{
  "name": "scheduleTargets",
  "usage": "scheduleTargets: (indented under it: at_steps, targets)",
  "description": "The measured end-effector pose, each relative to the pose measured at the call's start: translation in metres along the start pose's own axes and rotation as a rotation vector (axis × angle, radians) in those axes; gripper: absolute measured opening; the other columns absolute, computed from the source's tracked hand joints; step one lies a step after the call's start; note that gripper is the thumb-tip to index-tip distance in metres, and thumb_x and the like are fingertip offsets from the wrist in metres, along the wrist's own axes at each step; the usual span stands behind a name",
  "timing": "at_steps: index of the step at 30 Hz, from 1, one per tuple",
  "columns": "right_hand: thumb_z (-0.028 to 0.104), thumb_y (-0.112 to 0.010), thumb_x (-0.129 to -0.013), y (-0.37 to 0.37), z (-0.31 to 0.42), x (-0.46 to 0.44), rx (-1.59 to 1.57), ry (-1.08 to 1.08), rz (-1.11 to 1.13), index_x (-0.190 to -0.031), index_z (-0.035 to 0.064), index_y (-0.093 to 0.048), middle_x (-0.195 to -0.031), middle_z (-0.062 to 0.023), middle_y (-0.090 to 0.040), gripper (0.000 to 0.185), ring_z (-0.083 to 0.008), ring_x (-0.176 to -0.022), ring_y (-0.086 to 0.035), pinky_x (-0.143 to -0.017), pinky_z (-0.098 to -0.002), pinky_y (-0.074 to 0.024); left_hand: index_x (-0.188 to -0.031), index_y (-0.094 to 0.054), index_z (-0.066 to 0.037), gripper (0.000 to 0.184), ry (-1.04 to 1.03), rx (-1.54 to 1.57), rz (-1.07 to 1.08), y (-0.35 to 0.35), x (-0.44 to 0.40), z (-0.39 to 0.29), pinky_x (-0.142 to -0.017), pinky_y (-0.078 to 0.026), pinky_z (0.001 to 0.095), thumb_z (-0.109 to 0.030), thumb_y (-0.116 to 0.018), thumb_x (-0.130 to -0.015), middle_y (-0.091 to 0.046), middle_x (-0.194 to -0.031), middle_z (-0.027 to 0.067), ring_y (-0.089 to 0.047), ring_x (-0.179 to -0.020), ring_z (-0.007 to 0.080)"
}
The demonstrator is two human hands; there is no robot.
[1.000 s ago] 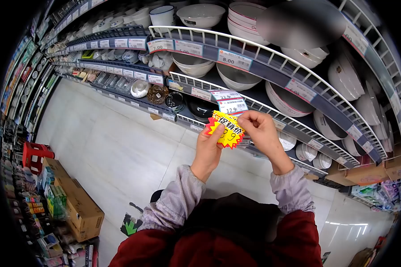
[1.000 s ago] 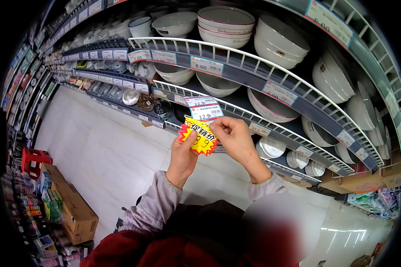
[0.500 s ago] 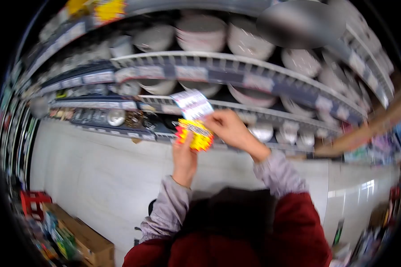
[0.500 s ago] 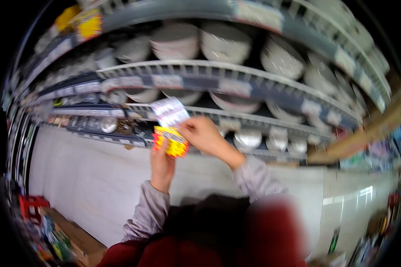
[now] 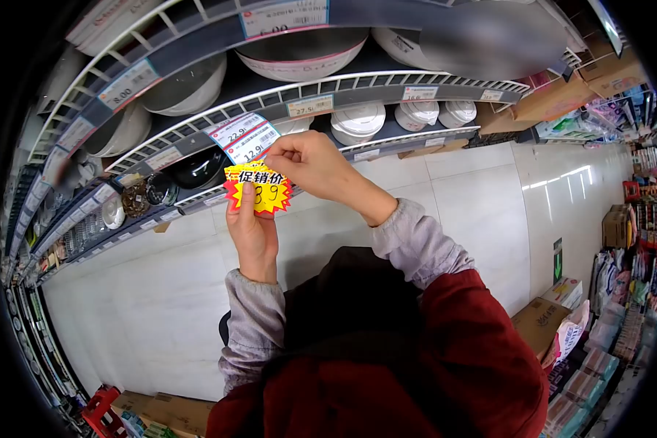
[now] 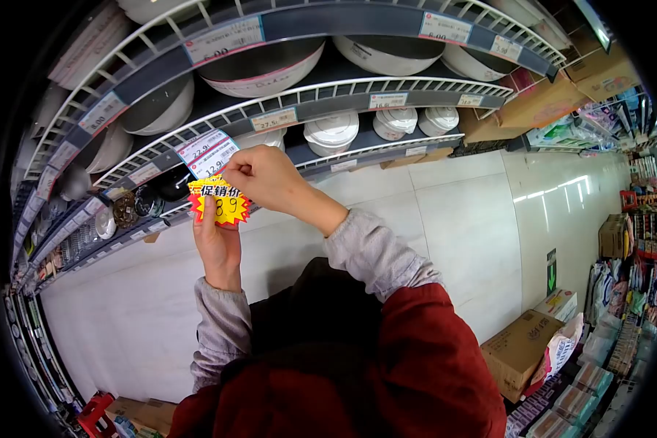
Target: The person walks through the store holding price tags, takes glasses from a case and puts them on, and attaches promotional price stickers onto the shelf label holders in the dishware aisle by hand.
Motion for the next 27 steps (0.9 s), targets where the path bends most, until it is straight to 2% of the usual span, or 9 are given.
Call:
scheduleTargets:
  at_steps: [9,15,23,25,27]
  targets:
    - [0.01,-0.061,-0.081,-0.004,-0.035,0.004,0.03,-0.006,-0.042,-0.079,-0.0048,-0.062,-0.062,-0.0029,-0.058,0.015,-0.0035,-0.055,-0.048,-0.05,-0.0198,-0.0391,-0.118,-0.047,-0.004,0.03,0.066,-0.012,-0.077,0.023,0.002,0.025,-0.087,-0.047,0.0334,-0.02,-0.049,-0.092,-0.056,-0.112,0.0067,-0.056,-0.101,0.0169]
    - [0.01,-0.061,-0.08,0.0,-0.036,0.006,-0.045,-0.025,-0.074,-0.079,-0.005,-0.062,-0.063,-0.0033,-0.058,0.015,-0.0045,-0.057,-0.048,-0.051,-0.0214,-0.0403,-0.121,-0.045,-0.006,0.032,0.073,-0.009,-0.031,0.015,0.001,0.029,-0.086,-0.047,0.0334,-0.022,-0.047,-0.093,-0.055,-0.114,0.0063,-0.055,-0.103,0.0168]
    - [0.01,-0.061,-0.08,0.019,-0.025,0.015,0.0,-0.022,0.004,-0.077,-0.0054,-0.061,-0.064,-0.0039,-0.059,0.016,-0.0051,-0.056,-0.048,-0.052,-0.0218,-0.0406,-0.122,-0.043,-0.007,0.033,0.085,-0.007,-0.033,-0.005,0.013,0.035,-0.084,-0.047,0.0329,-0.022,-0.047,-0.094,-0.055,-0.114,0.0061,-0.056,-0.101,0.0163]
    - [0.011,-0.061,-0.08,0.022,-0.021,0.016,0.007,-0.019,0.02,-0.078,-0.0054,-0.061,-0.063,-0.0037,-0.059,0.016,-0.0053,-0.056,-0.048,-0.052,-0.0218,-0.0404,-0.115,-0.049,-0.004,0.027,0.055,0.02,-0.079,-0.015,0.018,0.032,-0.08,-0.048,0.0323,-0.019,-0.049,-0.092,-0.058,-0.107,0.0071,-0.058,-0.095,0.0163]
    - [0.011,-0.061,-0.08,0.025,-0.016,0.017,0.012,-0.015,0.04,-0.078,-0.0054,-0.062,-0.062,-0.0035,-0.059,0.016,-0.0054,-0.057,-0.048,-0.052,-0.0219,-0.0403,-0.115,-0.049,-0.004,0.027,0.045,0.019,-0.074,-0.018,0.02,0.032,-0.079,-0.049,0.0321,-0.02,-0.05,-0.092,-0.058,-0.107,0.0071,-0.058,-0.094,0.0162]
Point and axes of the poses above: each hand's wrist, its own x-axis away from the middle knuckle, its own y-axis out of the back of the hand, z = x × y, the point moved 3 cm from there along -x, towards the middle knuckle
